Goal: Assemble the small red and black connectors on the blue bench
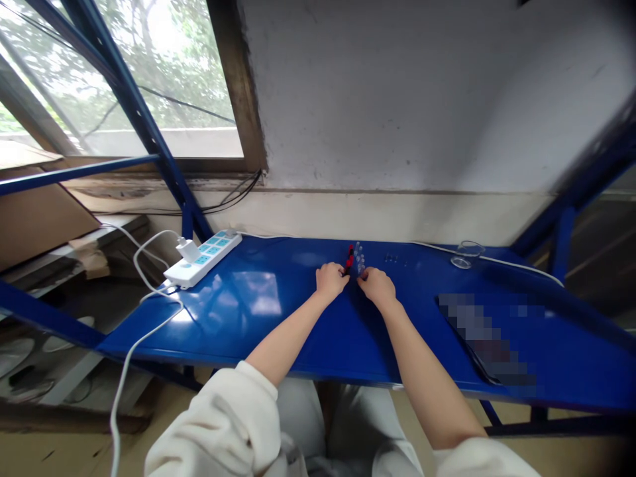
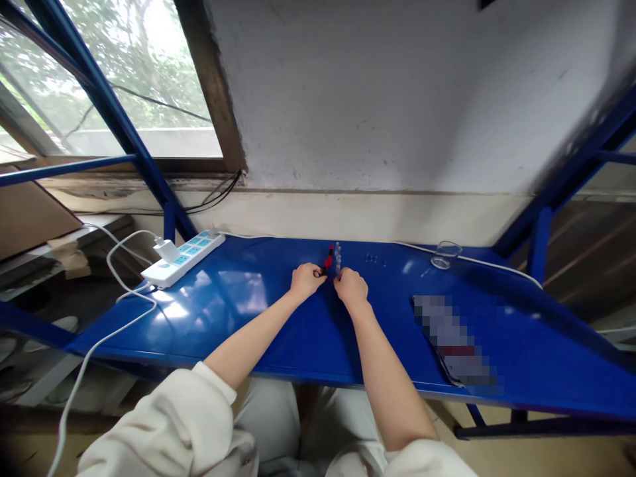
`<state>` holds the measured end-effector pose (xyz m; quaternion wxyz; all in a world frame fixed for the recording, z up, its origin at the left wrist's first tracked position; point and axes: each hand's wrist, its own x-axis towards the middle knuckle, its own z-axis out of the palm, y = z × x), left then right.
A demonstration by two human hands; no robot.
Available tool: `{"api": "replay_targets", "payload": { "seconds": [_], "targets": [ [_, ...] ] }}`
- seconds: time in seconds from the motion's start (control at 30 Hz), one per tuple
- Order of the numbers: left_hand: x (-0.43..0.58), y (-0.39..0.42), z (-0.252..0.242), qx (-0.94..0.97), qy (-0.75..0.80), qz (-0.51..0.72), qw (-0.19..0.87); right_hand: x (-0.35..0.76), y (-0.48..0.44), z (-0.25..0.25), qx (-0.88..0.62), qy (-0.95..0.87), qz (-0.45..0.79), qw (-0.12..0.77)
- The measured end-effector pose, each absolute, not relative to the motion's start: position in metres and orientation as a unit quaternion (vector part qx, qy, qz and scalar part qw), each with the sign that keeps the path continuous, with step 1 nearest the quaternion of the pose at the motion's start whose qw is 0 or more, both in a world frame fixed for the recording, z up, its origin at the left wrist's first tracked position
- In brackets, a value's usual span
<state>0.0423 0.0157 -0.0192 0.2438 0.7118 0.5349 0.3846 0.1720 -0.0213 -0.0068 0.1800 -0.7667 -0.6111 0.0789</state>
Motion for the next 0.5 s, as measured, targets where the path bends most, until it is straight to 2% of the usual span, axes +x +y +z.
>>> {"api": "replay_targets", "payload": {
  "seconds": [0.2,0.5],
  "targets": [
    [0.036,0.012,-0.019,0.719,0.532,0.387,0.224,0.174,-0.02,-0.007,-0.77,-0.611,0.091,0.16],
    [0.02,-0.024,-0.011,0.799,0.444,0.393,0.096,0.173,-0.023,-0.005,-0.764,-0.619,0.1,0.154]
  ]
}}
